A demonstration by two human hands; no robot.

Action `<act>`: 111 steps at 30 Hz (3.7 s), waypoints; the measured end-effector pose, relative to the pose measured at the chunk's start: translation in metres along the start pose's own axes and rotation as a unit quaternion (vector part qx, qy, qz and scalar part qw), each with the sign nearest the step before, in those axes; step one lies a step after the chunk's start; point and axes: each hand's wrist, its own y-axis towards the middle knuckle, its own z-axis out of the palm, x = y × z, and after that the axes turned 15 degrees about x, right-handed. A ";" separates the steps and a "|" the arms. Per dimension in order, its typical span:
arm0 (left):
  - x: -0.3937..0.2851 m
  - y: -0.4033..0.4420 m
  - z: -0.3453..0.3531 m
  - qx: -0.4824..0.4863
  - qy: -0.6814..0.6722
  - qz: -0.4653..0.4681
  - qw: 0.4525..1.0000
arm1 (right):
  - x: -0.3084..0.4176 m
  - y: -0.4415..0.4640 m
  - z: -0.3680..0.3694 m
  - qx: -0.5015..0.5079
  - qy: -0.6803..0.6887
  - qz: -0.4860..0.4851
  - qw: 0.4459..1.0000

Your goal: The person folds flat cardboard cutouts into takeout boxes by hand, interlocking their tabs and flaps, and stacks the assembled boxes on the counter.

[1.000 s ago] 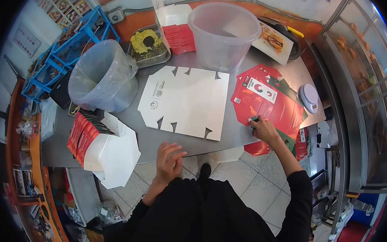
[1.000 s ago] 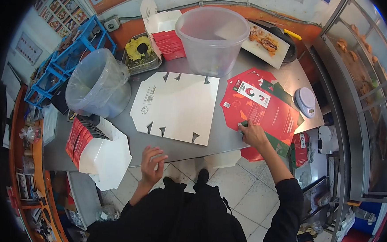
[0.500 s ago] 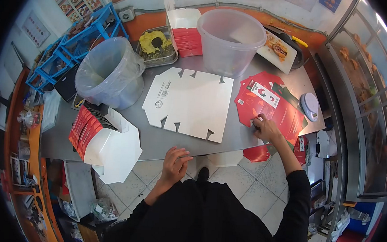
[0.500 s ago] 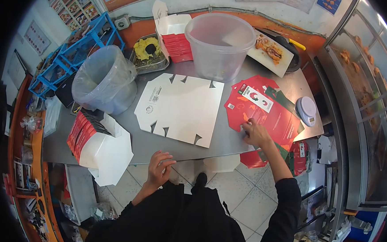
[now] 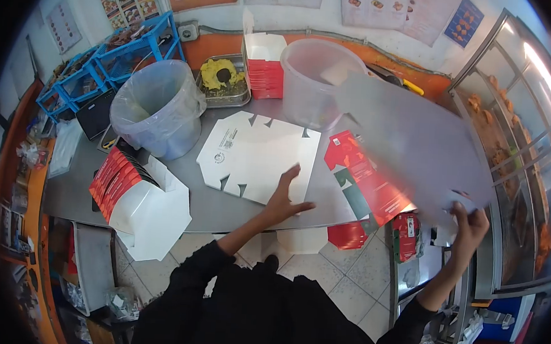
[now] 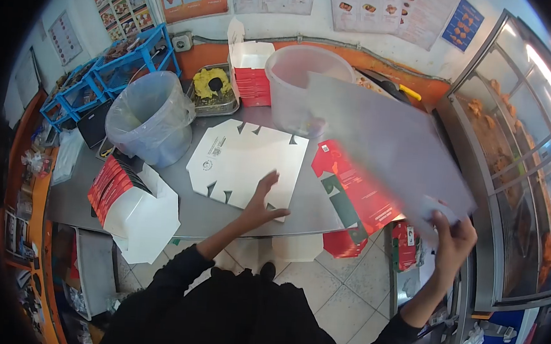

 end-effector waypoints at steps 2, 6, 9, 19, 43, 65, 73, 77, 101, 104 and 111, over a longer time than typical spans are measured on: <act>-0.004 0.026 -0.003 0.059 -0.061 0.013 0.996 | 0.014 -0.009 -0.009 -0.008 0.042 -0.015 0.999; -0.052 0.022 -0.023 0.298 -0.244 -0.183 0.904 | -0.010 -0.004 -0.004 0.058 0.059 0.055 0.995; -0.072 -0.008 -0.022 0.217 -0.303 -0.160 0.914 | -0.021 -0.002 0.022 0.015 0.080 0.119 0.990; -0.072 -0.111 -0.085 -0.108 -0.407 -0.142 0.896 | -0.079 -0.106 0.156 0.059 0.523 0.259 0.810; -0.166 -0.345 -0.033 -0.020 -0.761 -0.051 0.646 | 0.129 -0.340 0.194 0.208 0.181 -0.183 0.944; -0.269 -0.390 0.177 -0.074 -0.102 -0.004 0.992 | 0.162 -0.389 0.032 0.129 -0.197 -0.378 0.895; -0.283 -0.422 0.155 -0.144 -0.115 0.003 0.983 | 0.201 -0.376 0.054 0.211 -0.176 -0.645 0.713; -0.269 -0.448 0.118 -0.169 -0.261 -0.024 0.950 | 0.185 -0.375 0.081 0.200 -0.120 -0.645 0.727; -0.227 -0.482 -0.187 0.239 0.562 -0.112 0.784 | 0.269 -0.227 0.324 0.657 0.097 -0.067 0.745; -0.179 -0.471 -0.184 0.138 0.554 0.004 0.821 | 0.239 -0.198 0.356 0.635 0.185 0.016 0.750; -0.233 -0.411 -0.222 -0.327 0.052 0.078 0.940 | 0.263 -0.235 0.374 0.474 0.117 -0.493 0.720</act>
